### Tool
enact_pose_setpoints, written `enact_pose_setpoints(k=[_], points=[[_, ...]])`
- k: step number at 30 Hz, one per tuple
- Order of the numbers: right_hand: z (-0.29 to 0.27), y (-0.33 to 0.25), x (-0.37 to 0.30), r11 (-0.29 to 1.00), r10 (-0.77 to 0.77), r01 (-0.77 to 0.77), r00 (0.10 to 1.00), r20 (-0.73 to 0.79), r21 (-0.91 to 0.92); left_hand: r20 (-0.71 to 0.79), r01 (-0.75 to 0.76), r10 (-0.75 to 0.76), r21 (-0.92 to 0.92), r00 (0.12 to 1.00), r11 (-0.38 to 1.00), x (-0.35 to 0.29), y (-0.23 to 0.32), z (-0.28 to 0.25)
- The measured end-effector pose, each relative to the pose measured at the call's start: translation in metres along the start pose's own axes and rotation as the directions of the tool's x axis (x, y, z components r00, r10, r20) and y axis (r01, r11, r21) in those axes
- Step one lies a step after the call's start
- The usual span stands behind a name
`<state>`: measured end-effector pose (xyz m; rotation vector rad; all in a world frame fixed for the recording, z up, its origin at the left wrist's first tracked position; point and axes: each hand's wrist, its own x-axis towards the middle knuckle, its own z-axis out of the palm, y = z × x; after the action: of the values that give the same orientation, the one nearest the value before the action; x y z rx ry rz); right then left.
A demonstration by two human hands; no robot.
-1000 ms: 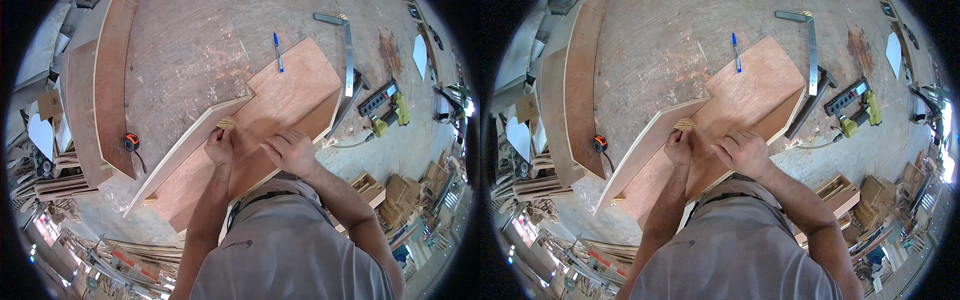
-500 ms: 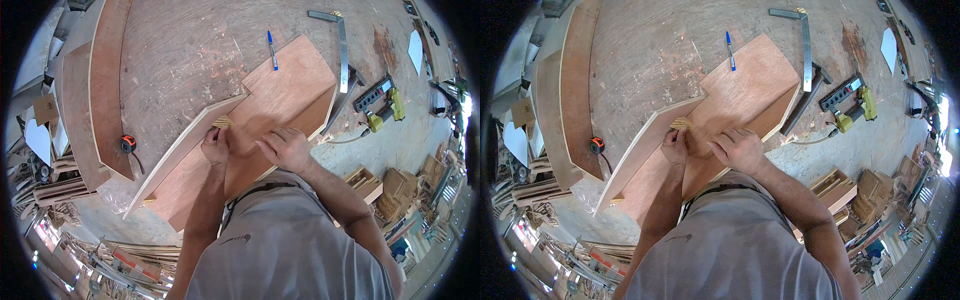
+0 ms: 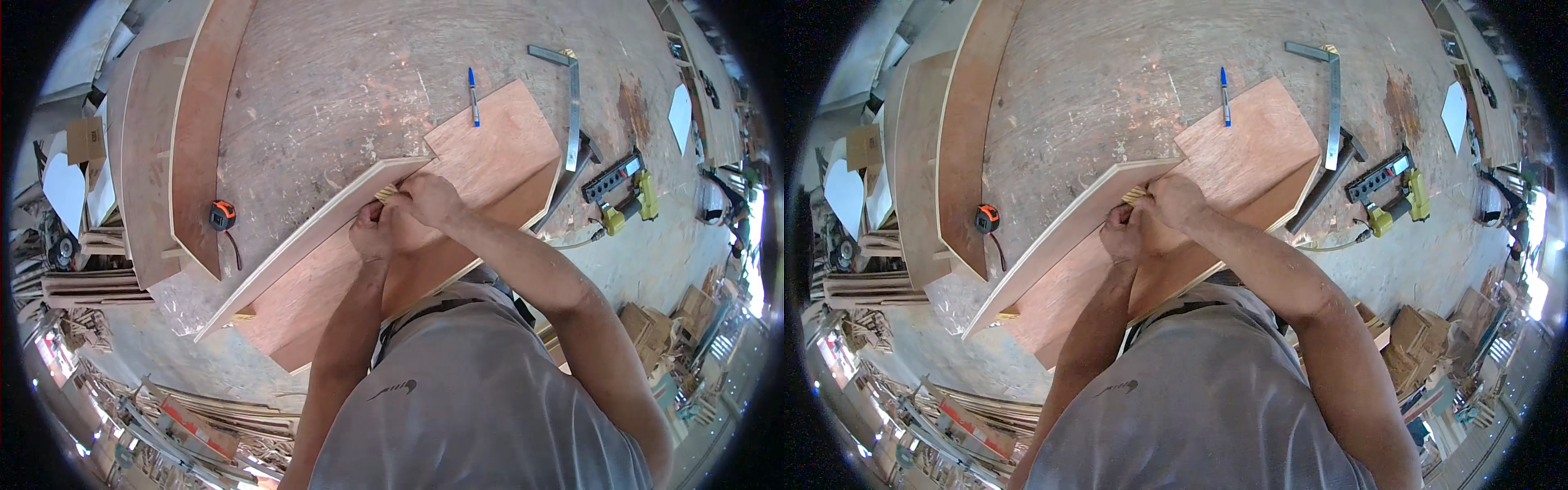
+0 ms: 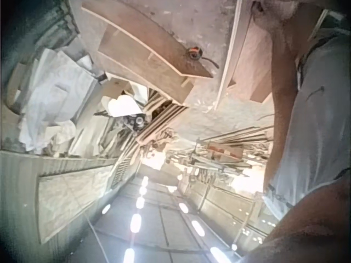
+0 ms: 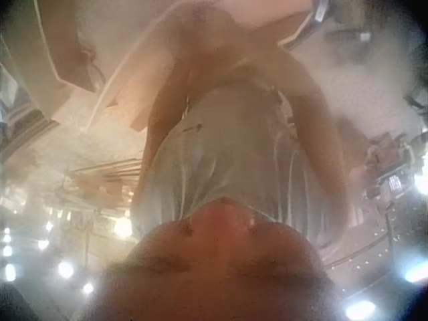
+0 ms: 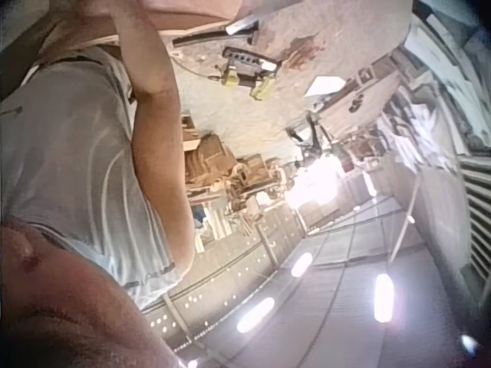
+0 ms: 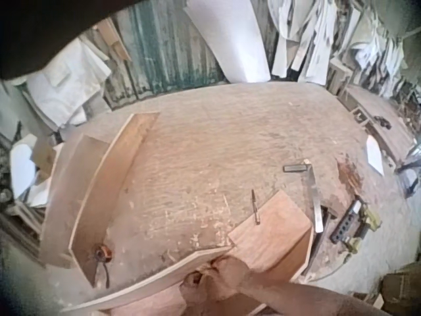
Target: The person marks a curved wooden panel with a square and pen, then uses a nail gun to attach a thin wooden strip along the curved edge. They flip the panel and use a hammer to tap the strip into place, repeating the process on the opposite side.
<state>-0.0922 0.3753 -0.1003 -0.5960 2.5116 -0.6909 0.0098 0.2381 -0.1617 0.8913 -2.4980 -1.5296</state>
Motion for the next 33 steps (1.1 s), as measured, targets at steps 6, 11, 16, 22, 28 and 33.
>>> enact_pose_setpoints(k=[6,11,16,22,28,33], points=[[0.004,-0.007,0.000,0.993,0.072,-0.072,0.997,-0.003,-0.092,0.027,0.044,-0.044,0.005,0.999,0.999,-0.001,0.005,-0.003],[0.003,-0.004,-0.004,0.985,0.074,-0.071,0.997,0.014,-0.154,0.131,0.159,-0.142,-0.131,0.981,0.979,-0.010,0.007,-0.018],[-0.007,-0.018,-0.001,0.973,0.167,-0.149,0.982,0.093,-0.175,0.180,0.228,-0.190,-0.219,0.965,0.949,-0.018,0.010,-0.025],[-0.003,-0.018,-0.001,0.982,0.133,-0.117,0.985,0.106,-0.150,0.155,0.018,-0.053,0.221,0.986,0.975,0.004,0.004,-0.025],[0.000,0.006,0.010,0.988,0.122,-0.097,0.966,0.230,-0.117,0.101,-0.138,0.105,0.426,0.989,0.894,0.005,-0.009,-0.005],[-0.076,0.013,-0.032,0.996,-0.085,0.089,0.978,-0.189,0.012,0.087,-0.026,-0.004,0.341,0.996,0.940,0.000,-0.008,0.001]])
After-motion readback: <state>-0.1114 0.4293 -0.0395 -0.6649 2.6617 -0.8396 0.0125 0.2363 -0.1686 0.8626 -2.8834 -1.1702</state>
